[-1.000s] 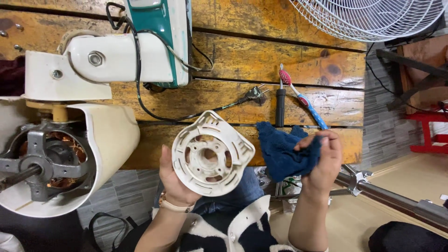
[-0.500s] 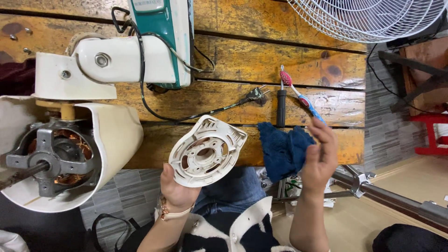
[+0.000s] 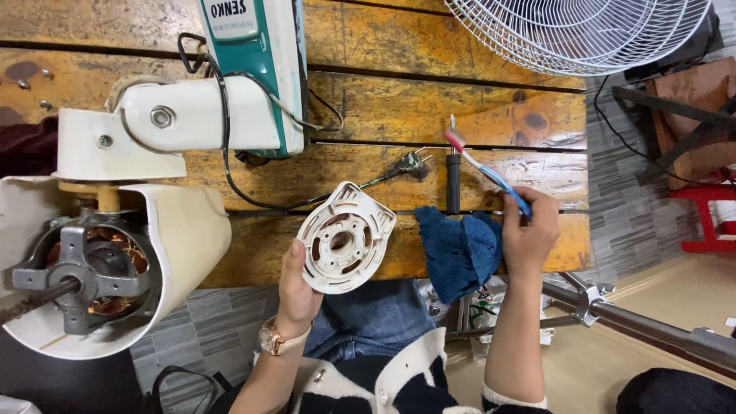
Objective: Cleaning a fan component using a toothbrush and a cloth on a workbench
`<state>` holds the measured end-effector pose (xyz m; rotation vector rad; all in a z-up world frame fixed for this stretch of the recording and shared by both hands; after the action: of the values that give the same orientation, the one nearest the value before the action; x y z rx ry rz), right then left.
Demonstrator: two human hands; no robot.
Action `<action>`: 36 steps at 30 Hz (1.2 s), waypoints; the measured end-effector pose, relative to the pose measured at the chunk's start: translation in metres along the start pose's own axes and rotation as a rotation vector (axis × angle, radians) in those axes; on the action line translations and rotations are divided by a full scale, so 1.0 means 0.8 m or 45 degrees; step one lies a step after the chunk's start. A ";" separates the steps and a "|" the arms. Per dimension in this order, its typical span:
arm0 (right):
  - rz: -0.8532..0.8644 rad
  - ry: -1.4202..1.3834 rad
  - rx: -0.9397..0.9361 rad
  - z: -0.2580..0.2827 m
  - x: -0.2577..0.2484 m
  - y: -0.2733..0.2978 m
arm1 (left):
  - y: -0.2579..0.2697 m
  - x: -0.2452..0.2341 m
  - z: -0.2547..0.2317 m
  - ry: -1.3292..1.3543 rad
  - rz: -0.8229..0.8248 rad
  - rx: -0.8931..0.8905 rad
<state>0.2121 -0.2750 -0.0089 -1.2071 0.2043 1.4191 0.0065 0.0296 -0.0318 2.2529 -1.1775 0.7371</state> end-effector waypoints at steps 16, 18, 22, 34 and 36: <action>0.137 -1.060 0.580 -0.032 -0.158 0.070 | 0.020 0.062 -0.058 -1.632 -0.153 0.707; -0.048 -1.170 0.519 -0.061 -0.183 0.090 | 0.033 0.062 -0.048 -1.864 -0.321 1.046; -0.386 -1.373 0.533 -0.080 -0.180 0.087 | 0.067 0.106 -0.030 -1.915 -0.355 1.266; -0.516 -1.052 0.960 -0.057 -0.070 0.075 | 0.034 0.157 0.047 -1.500 0.593 0.776; -0.469 -1.089 1.005 -0.055 -0.072 0.071 | 0.032 0.157 0.049 -1.466 0.606 0.777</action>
<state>0.1755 -0.3589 -0.0149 0.0512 -0.0626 1.2216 0.0542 -0.0810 0.0264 3.0438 -2.2941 -0.2234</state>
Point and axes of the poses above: each hand's wrist, its own y-axis away from the middle knuckle, its own x-axis out of the palm, z = x × y, the point moved 2 cm from there along -y, towards the middle knuckle, and after that the axes turned 1 degree about x, right-handed, at the moved point
